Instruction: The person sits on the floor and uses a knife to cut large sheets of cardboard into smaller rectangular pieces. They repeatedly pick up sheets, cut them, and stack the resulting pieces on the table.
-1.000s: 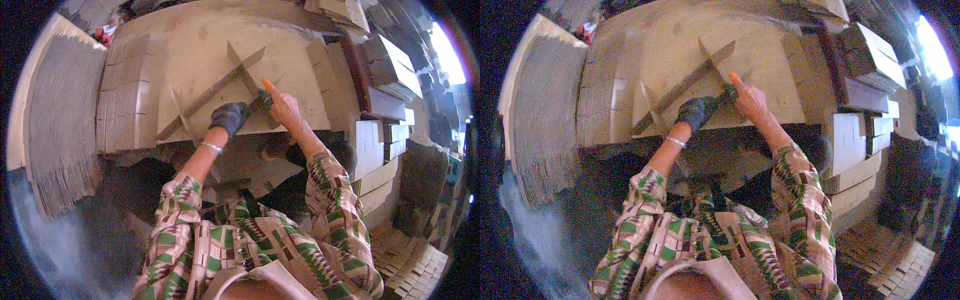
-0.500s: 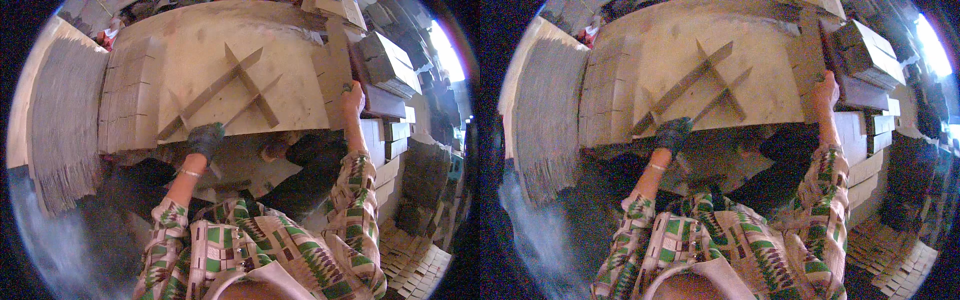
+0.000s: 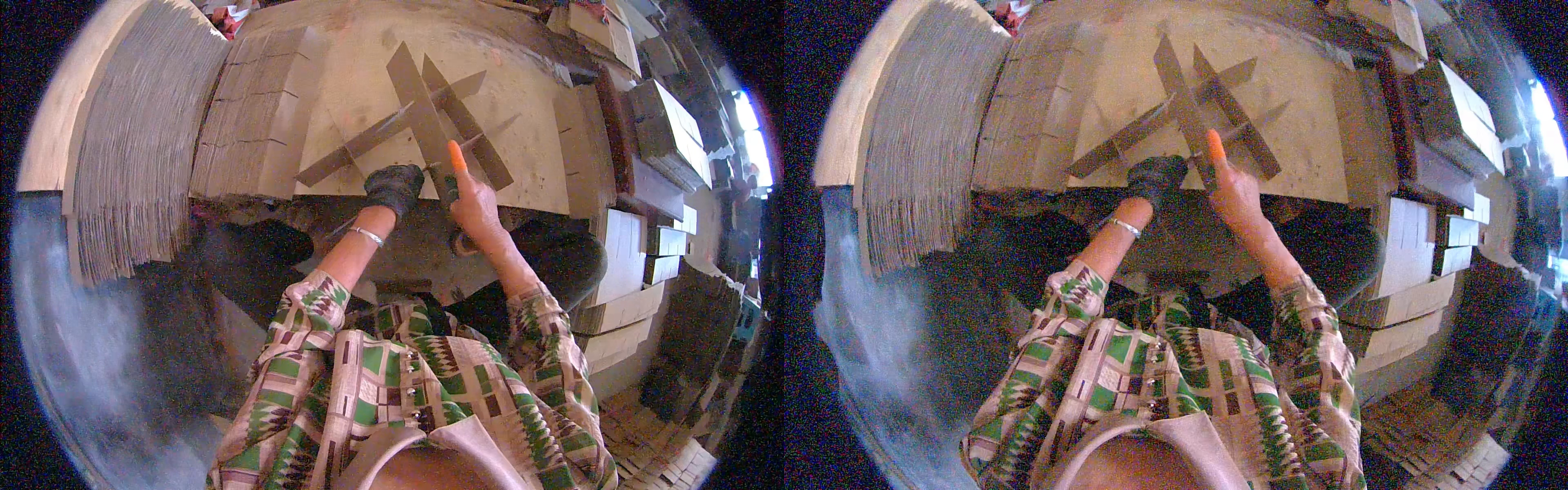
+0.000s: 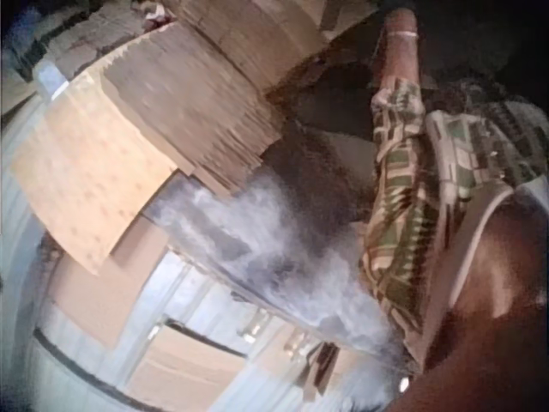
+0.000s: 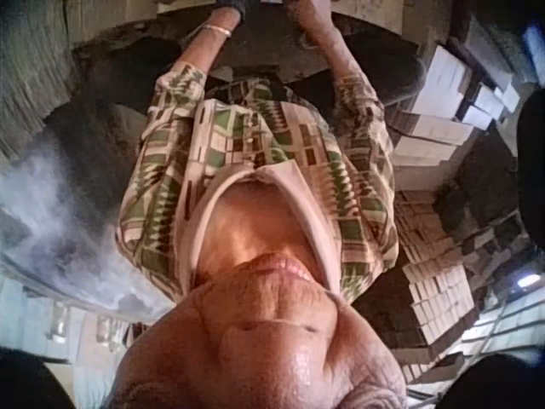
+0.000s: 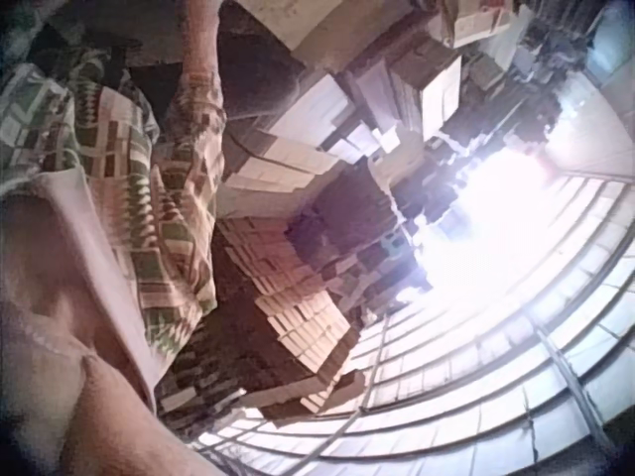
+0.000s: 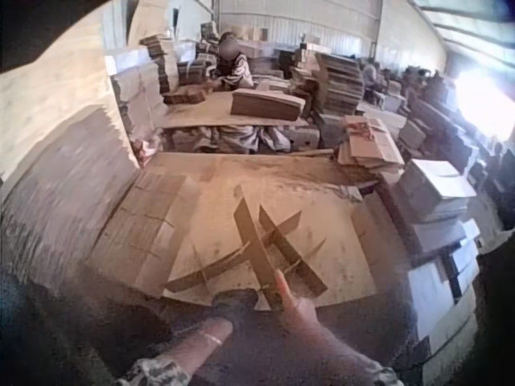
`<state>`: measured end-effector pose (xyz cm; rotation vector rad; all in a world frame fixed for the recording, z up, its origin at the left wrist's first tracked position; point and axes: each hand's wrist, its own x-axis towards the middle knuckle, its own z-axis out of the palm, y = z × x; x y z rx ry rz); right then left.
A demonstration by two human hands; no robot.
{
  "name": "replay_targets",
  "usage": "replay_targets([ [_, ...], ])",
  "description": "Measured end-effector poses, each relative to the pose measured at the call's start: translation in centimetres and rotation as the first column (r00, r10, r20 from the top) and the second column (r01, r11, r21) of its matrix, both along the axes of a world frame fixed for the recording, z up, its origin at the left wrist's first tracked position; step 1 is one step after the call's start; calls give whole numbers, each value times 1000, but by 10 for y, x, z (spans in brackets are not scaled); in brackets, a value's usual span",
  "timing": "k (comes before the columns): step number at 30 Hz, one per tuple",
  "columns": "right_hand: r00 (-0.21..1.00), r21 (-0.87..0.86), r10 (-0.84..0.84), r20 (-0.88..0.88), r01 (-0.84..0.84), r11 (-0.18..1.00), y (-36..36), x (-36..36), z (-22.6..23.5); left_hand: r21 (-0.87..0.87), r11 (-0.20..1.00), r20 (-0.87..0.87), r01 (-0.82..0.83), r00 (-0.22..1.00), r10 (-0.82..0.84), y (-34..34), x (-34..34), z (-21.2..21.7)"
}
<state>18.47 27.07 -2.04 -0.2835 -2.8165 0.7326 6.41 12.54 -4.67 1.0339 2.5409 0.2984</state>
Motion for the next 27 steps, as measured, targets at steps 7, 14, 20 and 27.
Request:
replay_targets([
  [7, 1000, 45, 7, 20, -8, 999, -2, -3, 4, 14, 997, 56, -79, 995, 78, 10, -3, 5],
  [14, 998, 27, 51, 41, -52, 998, -1, -5, 7, 24, 993, 90, -115, 990, 113, 9, -5, 1],
  [20, 1000, -43, -7, -30, 6, 999, -4, -3, -5, 96, 992, -20, -85, 996, 87, 1, -3, -17],
  [27, 999, -29, 28, 32, -27, 999, -9, -10, 0, 38, 994, 49, -98, 994, 96, 1, -9, -13],
])
